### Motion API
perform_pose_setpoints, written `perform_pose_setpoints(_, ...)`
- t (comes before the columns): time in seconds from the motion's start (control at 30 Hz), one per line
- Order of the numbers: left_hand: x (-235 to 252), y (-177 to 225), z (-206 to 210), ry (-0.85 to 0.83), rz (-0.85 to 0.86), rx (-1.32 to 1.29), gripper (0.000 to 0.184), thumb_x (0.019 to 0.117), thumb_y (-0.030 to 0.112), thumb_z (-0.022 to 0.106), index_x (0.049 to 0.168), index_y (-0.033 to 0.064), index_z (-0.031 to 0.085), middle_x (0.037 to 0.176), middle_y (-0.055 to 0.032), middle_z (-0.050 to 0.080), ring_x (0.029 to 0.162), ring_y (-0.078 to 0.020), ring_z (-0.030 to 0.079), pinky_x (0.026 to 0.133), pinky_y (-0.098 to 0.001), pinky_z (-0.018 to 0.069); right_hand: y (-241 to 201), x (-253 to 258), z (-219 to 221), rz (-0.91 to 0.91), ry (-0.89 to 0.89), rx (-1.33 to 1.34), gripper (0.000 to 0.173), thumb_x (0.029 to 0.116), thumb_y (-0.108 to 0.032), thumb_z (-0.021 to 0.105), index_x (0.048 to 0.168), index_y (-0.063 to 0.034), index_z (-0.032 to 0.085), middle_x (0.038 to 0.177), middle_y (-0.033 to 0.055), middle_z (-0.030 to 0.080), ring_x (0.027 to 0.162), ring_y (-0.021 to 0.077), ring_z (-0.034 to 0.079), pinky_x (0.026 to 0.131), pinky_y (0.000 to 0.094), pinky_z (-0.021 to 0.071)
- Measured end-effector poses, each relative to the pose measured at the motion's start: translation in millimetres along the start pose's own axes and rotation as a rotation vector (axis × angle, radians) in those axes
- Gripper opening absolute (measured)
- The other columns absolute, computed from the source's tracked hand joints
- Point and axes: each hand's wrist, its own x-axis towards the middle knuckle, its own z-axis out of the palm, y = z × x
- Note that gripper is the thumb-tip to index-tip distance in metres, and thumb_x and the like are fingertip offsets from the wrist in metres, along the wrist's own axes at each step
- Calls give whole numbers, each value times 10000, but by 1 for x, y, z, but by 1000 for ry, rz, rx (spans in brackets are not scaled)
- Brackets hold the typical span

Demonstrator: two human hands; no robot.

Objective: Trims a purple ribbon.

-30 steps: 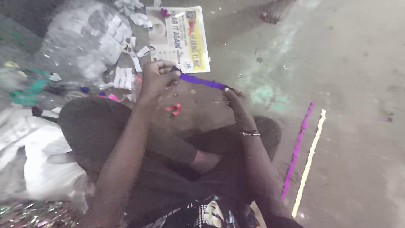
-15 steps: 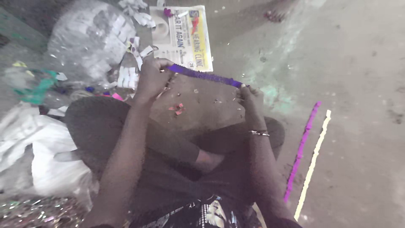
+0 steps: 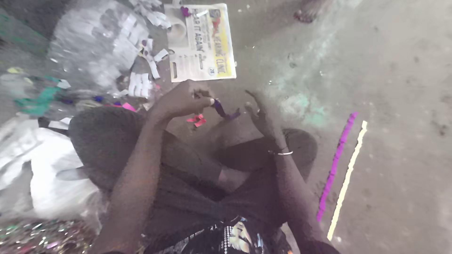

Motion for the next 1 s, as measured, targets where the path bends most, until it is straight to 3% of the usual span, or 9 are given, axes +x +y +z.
perform_pose_setpoints(0.07, 2, -1, 4, -60, 67, -41, 189, 1029, 130, 550, 984, 20, 696, 747, -13, 651, 601, -54, 613, 599, -240, 559, -16, 1, 19, -151, -164, 348, 504, 1052, -307, 532, 1482, -44, 502, 1452, 122, 568, 1194, 158, 618, 977, 324, 526)
perform_pose_setpoints(0.17, 2, 2, 10, -135, 85, -142, 223, 1056, 130, 473, 963, 51, 660, 716, 32, 621, 608, -25, 600, 596, -200, 540, -32, 0, 33, -101, -343, 732, 435, 1023, -152, 585, 1408, 45, 535, 1284, 124, 664, 1122, 127, 663, 979, 301, 552)
perform_pose_setpoints(0.27, 3, 5, 12, -159, 58, -188, 246, 1081, 142, 439, 974, 41, 636, 723, 6, 622, 615, -61, 621, 595, -232, 562, -32, 1, 36, -35, -340, 791, 232, 998, -62, 610, 1192, 64, 628, 1004, 65, 725, 870, 73, 697, 814, 258, 595)
perform_pose_setpoints(0.37, 7, 1, 11, -112, 27, -151, 243, 1082, 169, 466, 971, 36, 636, 740, -1, 611, 627, -69, 629, 620, -250, 584, -26, 0, 36, -43, -372, 905, 127, 1010, -49, 566, 1071, 29, 645, 929, 24, 726, 802, 72, 696, 746, 271, 606)
perform_pose_setpoints(0.47, 7, -2, 6, 7, -34, -79, 229, 1081, 203, 499, 1006, 32, 631, 785, -8, 630, 644, -60, 638, 634, -252, 590, -18, 1, 28, 5, -424, 930, 162, 1045, -107, 515, 1063, -10, 643, 851, -18, 720, 750, 54, 693, 712, 253, 600)
perform_pose_setpoints(0.63, 1, -9, -18, 294, -179, -9, 278, 1086, 246, 489, 1114, -1, 613, 886, -57, 616, 690, -84, 622, 659, -303, 577, -15, -2, 14, 207, -383, 913, 181, 1055, -46, 458, 1068, -5, 634, 855, -40, 714, 737, 20, 683, 715, 204, 596)
perform_pose_setpoints(0.77, -4, -7, -31, 527, -307, -136, 244, 1094, 235, 457, 1164, 48, 596, 921, 10, 649, 682, -38, 651, 625, -247, 589, -14, -2, 2, 265, -359, 807, 217, 1078, -106, 462, 1163, -15, 640, 949, -17, 740, 760, 25, 679, 655, 192, 564)
perform_pose_setpoints(0.87, -7, -5, -37, 634, -343, -245, 210, 1101, 256, 442, 1144, 111, 587, 850, 84, 651, 667, -25, 659, 606, -230, 587, -3, -2, 4, 219, -332, 895, 209, 1084, -105, 430, 1150, -35, 616, 990, -2, 737, 786, 57, 698, 724, 235, 600)
perform_pose_setpoints(1.0, -11, -11, -43, 700, -351, -306, 189, 1095, 242, 425, 1043, 133, 571, 801, 97, 654, 645, -40, 670, 600, -257, 606, -2, -1, 1, 248, -329, 941, 204, 1080, -83, 414, 1212, -49, 565, 1085, 39, 729, 835, 112, 720, 750, 283, 619)
